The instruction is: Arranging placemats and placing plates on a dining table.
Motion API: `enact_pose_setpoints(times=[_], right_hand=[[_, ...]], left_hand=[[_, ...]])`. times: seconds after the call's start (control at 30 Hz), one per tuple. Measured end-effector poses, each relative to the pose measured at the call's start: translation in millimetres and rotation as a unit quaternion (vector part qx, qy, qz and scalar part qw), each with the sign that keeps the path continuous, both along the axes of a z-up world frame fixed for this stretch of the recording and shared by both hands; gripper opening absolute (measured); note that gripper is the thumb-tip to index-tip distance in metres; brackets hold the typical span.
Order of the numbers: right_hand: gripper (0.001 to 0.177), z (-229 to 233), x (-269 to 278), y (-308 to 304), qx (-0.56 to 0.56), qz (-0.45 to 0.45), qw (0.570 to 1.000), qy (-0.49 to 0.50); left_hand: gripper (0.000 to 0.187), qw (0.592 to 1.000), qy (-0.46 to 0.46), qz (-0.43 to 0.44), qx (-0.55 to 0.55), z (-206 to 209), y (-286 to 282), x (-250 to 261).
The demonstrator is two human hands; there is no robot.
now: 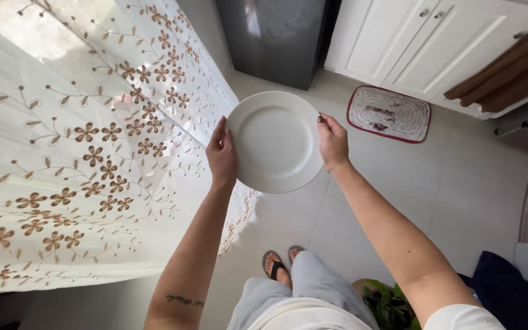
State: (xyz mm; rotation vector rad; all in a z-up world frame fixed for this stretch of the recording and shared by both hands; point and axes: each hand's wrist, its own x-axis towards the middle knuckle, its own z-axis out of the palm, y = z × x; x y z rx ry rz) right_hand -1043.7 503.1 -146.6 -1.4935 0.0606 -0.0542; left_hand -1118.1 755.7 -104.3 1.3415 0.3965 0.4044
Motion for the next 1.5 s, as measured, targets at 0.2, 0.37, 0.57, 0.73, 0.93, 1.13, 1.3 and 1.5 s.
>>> enact_pose_setpoints(times=[0.2, 0.37, 0.57, 0.73, 0.93, 1.13, 1.3, 1.5], right_hand=[[0.034, 9.5, -4.7, 14.7, -0.002, 0.028, 1.000, -0.009], [0.032, 14.4, -3.9, 12.7, -0.012, 0.040, 0.999, 0.000], [0.028, 22.1, -11.1, 19.3, -0.014, 0.052, 0.998, 0.015], [0.027, 22.3, -12.7, 35.7, -0.033, 0.047, 0.998, 0.026], [0.026, 16.0, -22.5, 82.6, -0.040, 0.030, 0.999, 0.017], [0.025, -4.8, -57.5, 162.7, -0.025, 0.005, 1.000, -0.004], [0.026, 5.5, -117.0, 238.5, -0.020, -0.026, 0.999, 0.018], [0.034, 9.8, -167.3, 293.1, -0.031, -0.028, 0.999, 0.021]], left_hand=[[0.043, 0.999, -0.005, 0.033, 0.017, -1.5, 10.9, -16.4], [0.042, 0.999, -0.031, 0.034, -0.016, -10.2, 9.8, -15.0], [0.042, 0.999, 0.001, 0.038, -0.016, -8.4, 12.6, -22.0], [0.042, 0.999, -0.015, 0.024, -0.016, -9.2, 32.0, -18.8], [0.042, 1.000, -0.008, 0.013, -0.020, -19.0, 80.5, -24.0], [0.042, 0.999, -0.027, -0.014, -0.014, -34.6, 166.3, -46.8], [0.043, 0.999, -0.022, -0.040, 0.003, -34.7, 240.6, -84.4], [0.043, 0.998, -0.015, -0.051, 0.036, -24.7, 294.7, -134.6]])
